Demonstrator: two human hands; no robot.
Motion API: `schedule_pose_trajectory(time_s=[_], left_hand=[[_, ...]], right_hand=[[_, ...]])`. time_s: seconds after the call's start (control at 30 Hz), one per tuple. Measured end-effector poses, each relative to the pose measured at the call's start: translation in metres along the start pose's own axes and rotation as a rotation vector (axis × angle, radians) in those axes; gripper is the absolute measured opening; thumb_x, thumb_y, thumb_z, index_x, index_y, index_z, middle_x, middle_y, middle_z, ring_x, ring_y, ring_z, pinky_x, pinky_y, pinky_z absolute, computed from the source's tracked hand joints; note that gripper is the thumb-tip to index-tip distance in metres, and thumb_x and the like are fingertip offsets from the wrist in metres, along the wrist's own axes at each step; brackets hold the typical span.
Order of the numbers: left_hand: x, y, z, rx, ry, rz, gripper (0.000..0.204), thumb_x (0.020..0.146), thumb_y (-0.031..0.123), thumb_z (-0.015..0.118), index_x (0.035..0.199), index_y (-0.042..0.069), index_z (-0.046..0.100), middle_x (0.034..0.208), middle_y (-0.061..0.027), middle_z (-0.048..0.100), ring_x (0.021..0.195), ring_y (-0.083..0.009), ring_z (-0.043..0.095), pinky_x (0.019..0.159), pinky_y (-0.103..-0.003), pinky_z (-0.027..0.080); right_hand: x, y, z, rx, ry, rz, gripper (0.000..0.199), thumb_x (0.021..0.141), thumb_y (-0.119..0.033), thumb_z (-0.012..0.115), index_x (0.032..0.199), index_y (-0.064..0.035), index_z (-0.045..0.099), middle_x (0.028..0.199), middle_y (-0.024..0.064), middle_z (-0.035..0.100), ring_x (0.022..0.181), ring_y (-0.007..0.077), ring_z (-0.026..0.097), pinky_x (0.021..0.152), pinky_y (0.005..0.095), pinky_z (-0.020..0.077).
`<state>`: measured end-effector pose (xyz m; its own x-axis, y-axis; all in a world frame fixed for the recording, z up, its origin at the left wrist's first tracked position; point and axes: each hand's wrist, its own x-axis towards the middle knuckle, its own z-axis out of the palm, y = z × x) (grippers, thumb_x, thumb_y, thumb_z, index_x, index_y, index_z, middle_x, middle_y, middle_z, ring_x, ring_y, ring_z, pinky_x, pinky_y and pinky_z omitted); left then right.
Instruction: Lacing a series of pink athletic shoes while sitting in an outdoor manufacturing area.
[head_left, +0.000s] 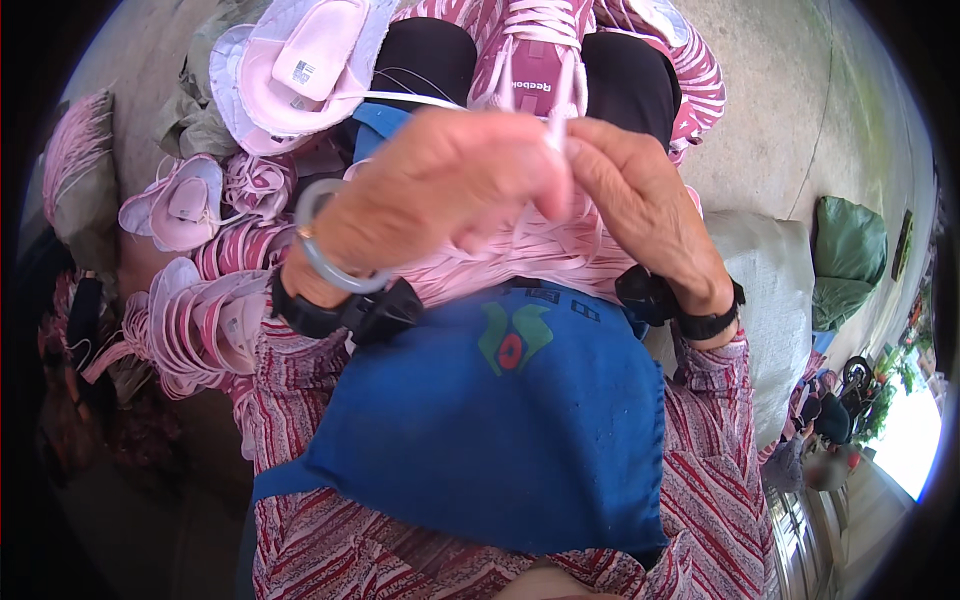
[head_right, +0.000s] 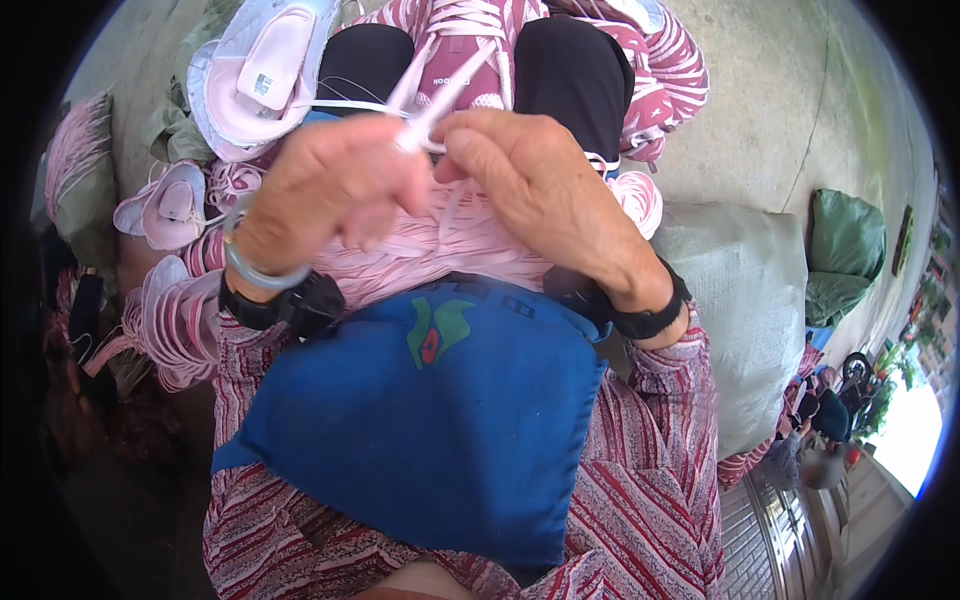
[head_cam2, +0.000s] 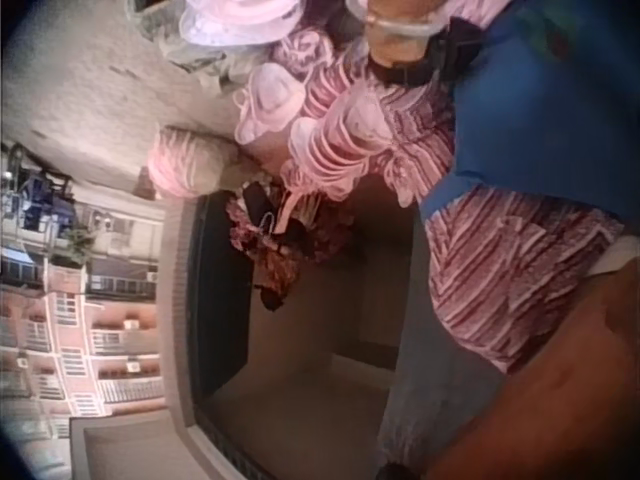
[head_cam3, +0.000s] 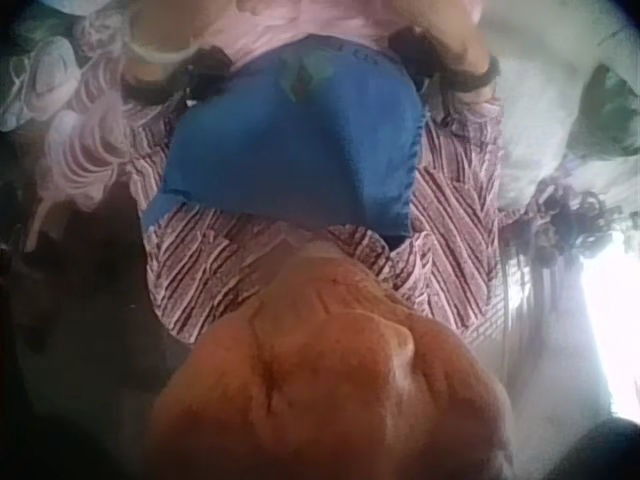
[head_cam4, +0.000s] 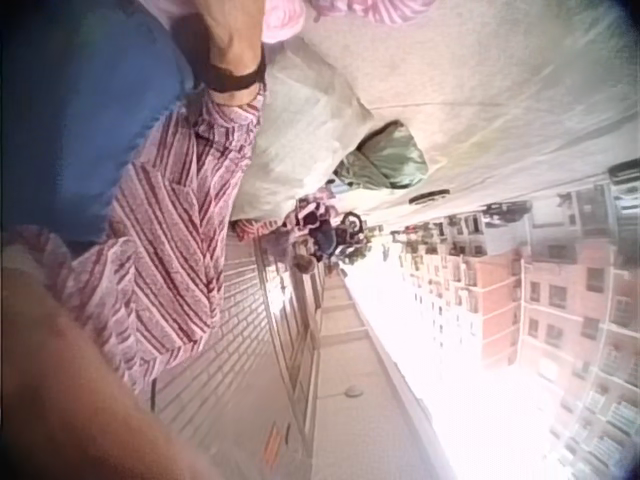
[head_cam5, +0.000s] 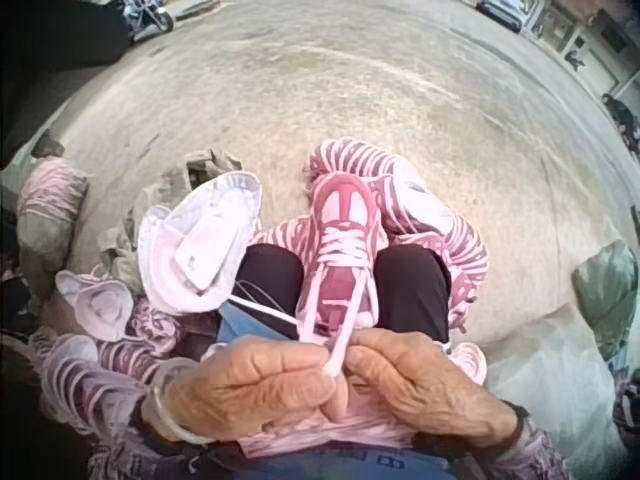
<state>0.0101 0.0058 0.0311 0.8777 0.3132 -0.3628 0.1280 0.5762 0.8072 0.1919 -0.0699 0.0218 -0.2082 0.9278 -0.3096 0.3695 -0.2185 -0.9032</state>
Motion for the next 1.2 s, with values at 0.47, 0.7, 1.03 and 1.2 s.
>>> schedule_pose_trajectory(time_s=[0.47,0.7,1.03,1.2], left_hand=[[-0.108,-0.024,-0.138,-0.570,0.544,0.711,0.014,0.088,0.012,0.049,0.086,0.003,0.060,0.113,-0.0213,0.053,0.128,-0.0400,0.030,0.109,-0.058,0.014],[-0.158,0.016,-0.145,-0.522,0.371,0.982,0.013,0.086,0.007,0.052,0.091,-0.002,0.059,0.111,-0.0161,0.053,0.121,-0.0375,0.040,0.109,-0.057,0.017],[-0.064,0.004,-0.009,0.600,0.668,0.281,0.040,0.090,0.025,0.058,0.118,-0.003,0.053,0.070,0.0047,0.042,0.063,-0.0018,0.041,0.060,-0.016,0.033],[-0.085,0.023,-0.025,0.166,0.569,0.750,0.033,0.096,0.029,0.045,0.099,-0.001,0.058,0.064,0.0032,0.037,0.054,-0.0034,0.033,0.054,-0.021,0.033]], right_hand=[[0.006,0.055,-0.051,0.957,0.312,0.132,0.027,0.093,-0.022,0.049,0.088,0.0025,0.059,0.052,-0.0044,0.041,0.051,0.0076,0.046,0.055,0.0228,0.0437],[-0.001,-0.015,-0.033,0.359,-0.076,-0.028,0.025,0.093,-0.021,0.050,0.086,-0.0001,0.063,0.063,-0.0011,0.052,0.055,0.0047,0.047,0.049,0.0207,0.0375],[0.020,-0.106,0.071,-0.644,0.091,-0.844,0.030,0.072,-0.021,0.056,0.080,0.0078,0.061,0.071,0.0335,0.056,0.069,0.0383,0.061,0.059,0.0445,0.0485],[0.020,-0.067,0.020,-0.279,0.315,-0.827,0.026,0.077,-0.019,0.056,0.086,0.0057,0.056,0.085,0.0191,0.059,0.074,0.0270,0.059,0.060,0.0373,0.0467]])
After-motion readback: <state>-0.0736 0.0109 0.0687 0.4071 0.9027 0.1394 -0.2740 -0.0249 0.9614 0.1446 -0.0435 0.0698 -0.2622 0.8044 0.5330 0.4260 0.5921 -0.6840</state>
